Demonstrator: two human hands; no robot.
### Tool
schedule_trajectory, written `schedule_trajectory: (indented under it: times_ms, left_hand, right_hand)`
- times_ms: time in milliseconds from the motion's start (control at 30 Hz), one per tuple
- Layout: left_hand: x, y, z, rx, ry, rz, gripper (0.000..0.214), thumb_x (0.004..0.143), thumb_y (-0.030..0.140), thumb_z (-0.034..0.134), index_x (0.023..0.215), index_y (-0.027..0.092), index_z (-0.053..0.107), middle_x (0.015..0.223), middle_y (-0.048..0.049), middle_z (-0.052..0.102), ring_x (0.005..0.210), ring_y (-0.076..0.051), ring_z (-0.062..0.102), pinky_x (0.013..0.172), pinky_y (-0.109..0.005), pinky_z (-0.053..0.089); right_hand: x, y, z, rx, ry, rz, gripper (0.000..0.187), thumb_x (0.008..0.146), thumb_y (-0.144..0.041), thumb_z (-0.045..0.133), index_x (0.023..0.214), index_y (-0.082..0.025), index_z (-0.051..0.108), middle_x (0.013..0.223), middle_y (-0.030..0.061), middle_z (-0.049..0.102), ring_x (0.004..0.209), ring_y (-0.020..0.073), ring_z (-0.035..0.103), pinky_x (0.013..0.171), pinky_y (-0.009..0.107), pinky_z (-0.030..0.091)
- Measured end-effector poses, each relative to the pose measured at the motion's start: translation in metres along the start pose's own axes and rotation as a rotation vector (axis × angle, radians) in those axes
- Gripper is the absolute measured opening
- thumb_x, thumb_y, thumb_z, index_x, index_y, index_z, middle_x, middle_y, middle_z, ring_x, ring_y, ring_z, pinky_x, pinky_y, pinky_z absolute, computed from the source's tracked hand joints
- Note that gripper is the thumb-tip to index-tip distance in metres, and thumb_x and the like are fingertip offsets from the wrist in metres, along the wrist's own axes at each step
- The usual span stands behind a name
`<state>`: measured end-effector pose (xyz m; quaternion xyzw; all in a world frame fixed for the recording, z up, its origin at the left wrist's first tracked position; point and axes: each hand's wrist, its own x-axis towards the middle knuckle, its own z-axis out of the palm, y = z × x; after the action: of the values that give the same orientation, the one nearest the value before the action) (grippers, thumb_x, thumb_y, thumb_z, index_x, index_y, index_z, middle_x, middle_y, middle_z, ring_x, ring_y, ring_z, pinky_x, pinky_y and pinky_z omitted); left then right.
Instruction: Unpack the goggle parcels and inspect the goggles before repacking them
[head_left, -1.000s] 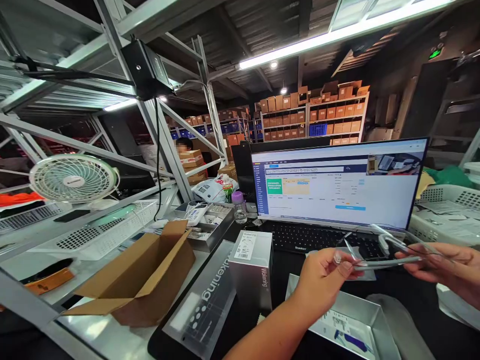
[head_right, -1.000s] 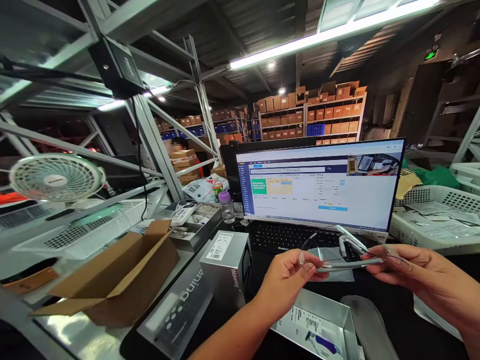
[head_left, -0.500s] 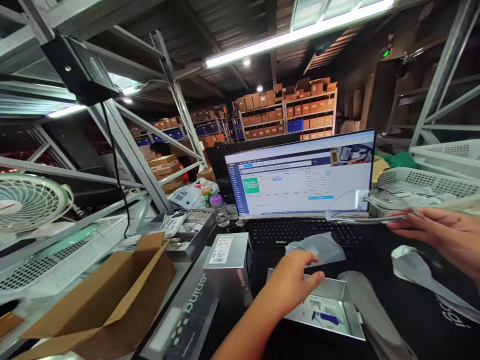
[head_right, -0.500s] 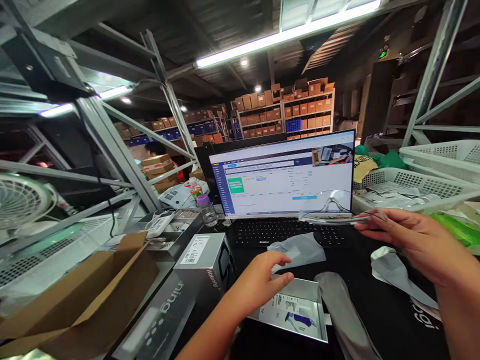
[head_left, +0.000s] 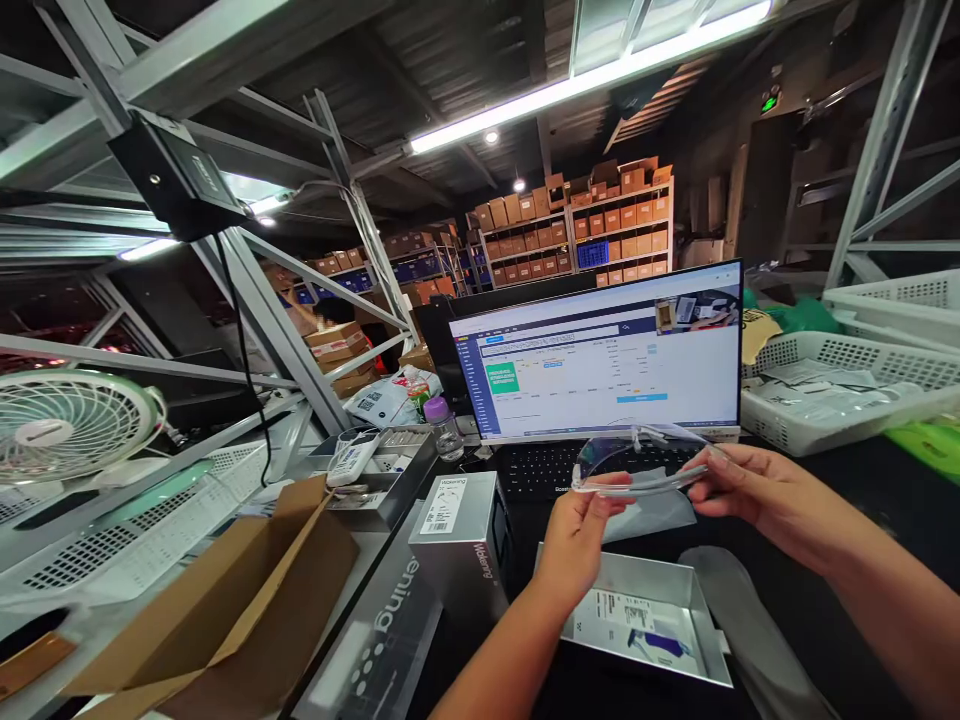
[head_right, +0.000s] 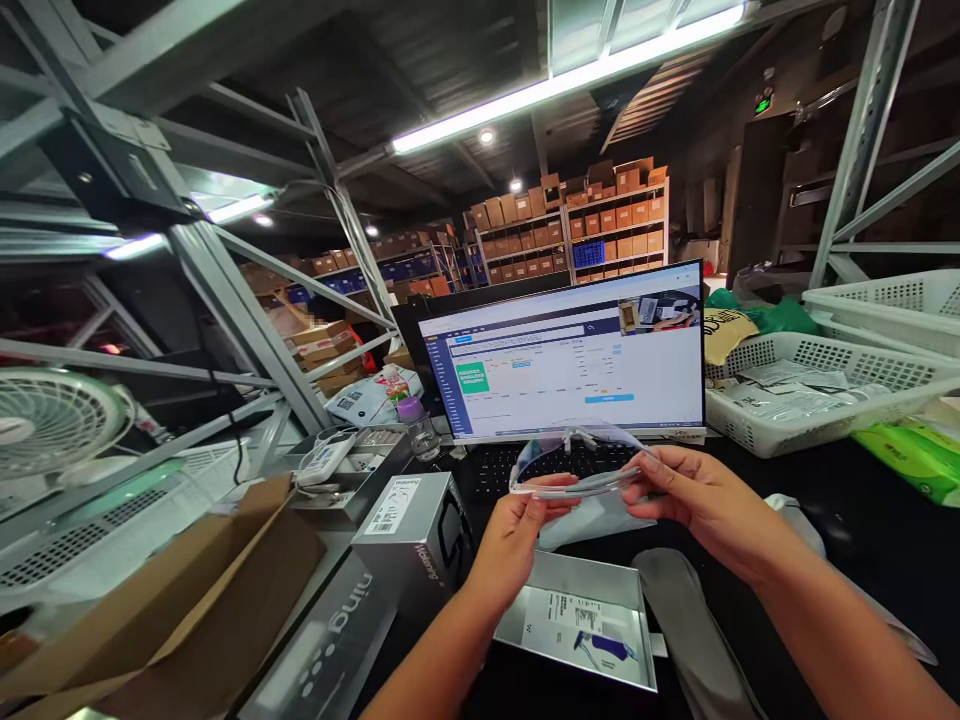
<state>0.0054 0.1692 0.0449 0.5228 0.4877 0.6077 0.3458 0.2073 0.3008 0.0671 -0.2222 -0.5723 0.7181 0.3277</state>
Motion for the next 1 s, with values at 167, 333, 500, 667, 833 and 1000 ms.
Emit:
schedule_trajectory:
  times_ms: [167,333,500,667,833,1000]
  left_hand:
    - [-0.002,0.005,0.010,-0.400,0.066,0.010,0.044,0.092,0.056,0.059,0.102,0.015,0.070,0.122,-0.0136,0.070,0.113,-0.023,0.065,0.104,-0.039,0.046]
    - [0.004,0.010,0.000,-0.543,0.054,-0.055,0.037,0.091,0.054,0.062,0.085,0.017,0.062,0.094,-0.0068,0.075,0.091,-0.016,0.069,0.088,-0.031,0.053]
    - [0.008,0.010,-0.006,-0.475,0.023,-0.075,0.039,0.091,0.054,0.062,0.080,0.017,0.059,0.079,-0.0038,0.069,0.076,-0.013,0.064,0.074,-0.025,0.052]
    - [0.009,0.004,-0.008,-0.304,0.015,-0.067,0.046,0.090,0.061,0.057,0.076,0.018,0.054,0.070,-0.0021,0.063,0.067,-0.012,0.057,0.066,-0.023,0.047]
    - [0.016,-0.007,-0.014,0.035,-0.049,-0.097,0.058,0.093,0.072,0.035,0.087,0.019,0.056,0.076,-0.0054,0.066,0.072,-0.016,0.060,0.073,-0.029,0.050]
    - [0.051,-0.014,-0.010,0.602,-0.238,-0.096,0.062,0.092,0.071,0.037,0.089,0.015,0.065,0.102,-0.0164,0.068,0.102,-0.030,0.062,0.096,-0.046,0.046]
  right_hand:
    - [0.006,0.006,0.005,0.011,-0.031,0.004,0.034,0.084,-0.051,0.074,0.088,-0.018,0.071,0.068,-0.0003,0.065,0.044,0.0051,0.047,0.043,0.017,0.044]
    - [0.003,-0.001,0.012,-0.061,-0.102,0.016,0.041,0.085,-0.056,0.070,0.096,-0.016,0.069,0.055,-0.0060,0.054,0.036,0.0020,0.032,0.037,0.015,0.026]
    - [0.001,-0.008,0.005,-0.172,-0.079,-0.068,0.043,0.089,-0.058,0.063,0.095,-0.016,0.068,0.061,-0.0030,0.060,0.038,0.0035,0.039,0.040,0.018,0.025]
    - [-0.005,-0.018,0.001,-0.265,-0.022,-0.152,0.043,0.089,-0.059,0.061,0.095,-0.016,0.067,0.064,-0.0023,0.061,0.041,0.0044,0.042,0.043,0.021,0.025]
    - [-0.005,-0.028,-0.009,-0.307,0.069,-0.232,0.044,0.089,-0.059,0.058,0.092,-0.016,0.065,0.064,-0.0023,0.061,0.041,0.0053,0.042,0.044,0.022,0.026]
    - [-0.009,-0.039,-0.022,-0.413,0.206,-0.333,0.035,0.090,-0.051,0.055,0.091,-0.018,0.065,0.065,-0.0021,0.063,0.041,0.0066,0.041,0.043,0.022,0.026]
